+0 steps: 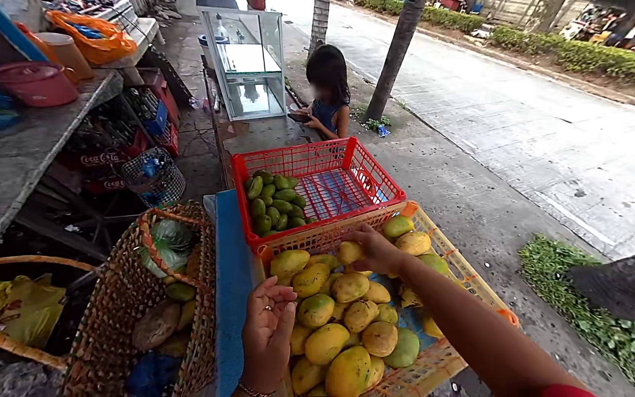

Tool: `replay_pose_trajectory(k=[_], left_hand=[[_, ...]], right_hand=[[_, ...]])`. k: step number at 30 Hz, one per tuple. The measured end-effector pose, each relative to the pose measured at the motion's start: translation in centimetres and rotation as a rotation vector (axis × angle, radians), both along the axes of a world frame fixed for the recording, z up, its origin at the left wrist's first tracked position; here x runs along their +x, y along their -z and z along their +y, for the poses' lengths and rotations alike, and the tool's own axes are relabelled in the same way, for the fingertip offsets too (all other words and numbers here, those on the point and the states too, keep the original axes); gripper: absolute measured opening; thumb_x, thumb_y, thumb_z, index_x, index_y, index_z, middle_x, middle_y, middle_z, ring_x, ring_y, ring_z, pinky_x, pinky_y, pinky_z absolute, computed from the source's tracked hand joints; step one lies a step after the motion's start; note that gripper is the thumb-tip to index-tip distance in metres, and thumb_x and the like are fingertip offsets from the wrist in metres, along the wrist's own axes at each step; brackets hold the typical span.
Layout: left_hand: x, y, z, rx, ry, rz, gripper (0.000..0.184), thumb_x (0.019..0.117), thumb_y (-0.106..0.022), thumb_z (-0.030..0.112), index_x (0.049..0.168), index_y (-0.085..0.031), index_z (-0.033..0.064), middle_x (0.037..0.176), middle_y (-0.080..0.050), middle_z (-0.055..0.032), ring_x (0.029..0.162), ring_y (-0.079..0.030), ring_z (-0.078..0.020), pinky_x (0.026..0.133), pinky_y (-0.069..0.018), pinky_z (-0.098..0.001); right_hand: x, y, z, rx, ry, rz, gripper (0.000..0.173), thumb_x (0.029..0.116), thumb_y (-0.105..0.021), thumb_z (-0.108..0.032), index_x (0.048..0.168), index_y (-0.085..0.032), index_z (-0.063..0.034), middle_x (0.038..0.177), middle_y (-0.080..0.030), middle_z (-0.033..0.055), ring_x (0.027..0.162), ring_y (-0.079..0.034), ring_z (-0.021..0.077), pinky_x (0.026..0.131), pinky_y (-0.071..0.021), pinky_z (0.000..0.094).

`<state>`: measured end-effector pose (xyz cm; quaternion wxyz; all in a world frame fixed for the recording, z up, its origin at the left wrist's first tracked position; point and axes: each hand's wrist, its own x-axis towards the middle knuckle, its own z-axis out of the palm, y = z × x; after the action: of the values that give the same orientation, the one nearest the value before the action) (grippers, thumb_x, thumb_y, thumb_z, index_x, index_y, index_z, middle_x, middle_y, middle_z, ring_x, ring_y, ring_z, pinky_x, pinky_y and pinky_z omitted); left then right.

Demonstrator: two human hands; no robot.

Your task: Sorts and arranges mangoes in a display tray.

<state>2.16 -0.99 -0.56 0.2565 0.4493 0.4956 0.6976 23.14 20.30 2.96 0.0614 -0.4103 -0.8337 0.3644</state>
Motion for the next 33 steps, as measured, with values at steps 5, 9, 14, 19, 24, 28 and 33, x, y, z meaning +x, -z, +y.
replay_pose_trajectory(k=[5,9,14,19,24,28,33], left_hand=[[-0.1,0.1,-0.1,-0.015,0.004,0.012,0.045,0.0937,-0.055,0.008,0.135,-0.042,-0.0058,0.106,-0.068,-0.0047,0.097,-0.070,-0.0160,0.083,-0.0616,-0.0302],[-0.2,0.0,0.0,-0.031,0.002,0.014,0.045,0.0950,-0.056,0.010,0.135,-0.043,-0.0039,0.106,-0.068,-0.0052,0.097,-0.070,-0.0170,0.084,-0.0614,-0.0312],[-0.3,-0.1,0.0,-0.042,0.013,0.025,0.044,0.0955,-0.056,0.012,0.136,-0.043,-0.0016,0.106,-0.069,-0.0039,0.096,-0.070,-0.0153,0.083,-0.0611,-0.0294],[-0.4,-0.1,0.2,-0.041,0.020,0.017,0.045,0.0943,-0.056,0.010,0.136,-0.043,-0.0012,0.107,-0.068,-0.0036,0.096,-0.070,-0.0157,0.084,-0.0613,-0.0298],[-0.4,-0.1,0.2,-0.042,0.020,0.029,0.046,0.0926,-0.055,0.009,0.136,-0.043,-0.0016,0.106,-0.068,-0.0043,0.095,-0.070,-0.0158,0.083,-0.0613,-0.0299],[-0.4,-0.2,0.2,-0.040,0.015,0.053,0.045,0.0924,-0.055,0.009,0.135,-0.044,-0.0026,0.105,-0.068,-0.0033,0.095,-0.070,-0.0145,0.082,-0.0616,-0.0294],[-0.2,-0.3,0.3,-0.047,0.009,0.071,0.045,0.0932,-0.055,0.010,0.134,-0.043,-0.0053,0.105,-0.068,-0.0045,0.094,-0.070,-0.0151,0.081,-0.0616,-0.0298]], right_hand=[[-1.0,2.4,1.1,0.109,-0.149,-0.089,0.064,0.0734,-0.090,-0.009,0.129,-0.059,-0.0013,0.130,-0.060,0.0217,0.120,-0.060,0.0374,0.104,-0.0495,0.0535],[-0.1,3.8,1.1,0.184,-0.158,-0.023,0.055,0.0815,-0.081,-0.006,0.133,-0.062,-0.0026,0.135,-0.060,0.0204,0.127,-0.055,0.0400,0.109,-0.0454,0.0543],[-0.5,5.2,-1.0,0.280,0.004,0.015,0.068,0.0835,-0.082,-0.018,0.145,-0.055,-0.0069,0.146,-0.047,0.0260,0.129,-0.049,0.0479,0.104,-0.0470,0.0604],[-0.9,6.2,-0.9,0.283,0.114,0.068,0.055,0.0815,-0.086,-0.028,0.130,-0.064,-0.0118,0.131,-0.056,0.0249,0.116,-0.057,0.0442,0.095,-0.0522,0.0586],[-1.2,5.5,-0.4,0.287,0.083,0.037,0.050,0.0793,-0.086,-0.021,0.125,-0.068,-0.0096,0.125,-0.058,0.0226,0.115,-0.058,0.0415,0.096,-0.0524,0.0559],[-1.1,5.3,-0.4,0.315,0.108,0.064,0.052,0.0774,-0.086,-0.018,0.124,-0.067,-0.0050,0.125,-0.058,0.0248,0.113,-0.059,0.0428,0.094,-0.0525,0.0570],[-1.6,5.3,-1.0,0.072,0.324,-0.007,0.087,0.0710,-0.095,-0.033,0.141,-0.050,-0.0079,0.142,-0.045,0.0292,0.118,-0.059,0.0437,0.093,-0.0562,0.0555]])
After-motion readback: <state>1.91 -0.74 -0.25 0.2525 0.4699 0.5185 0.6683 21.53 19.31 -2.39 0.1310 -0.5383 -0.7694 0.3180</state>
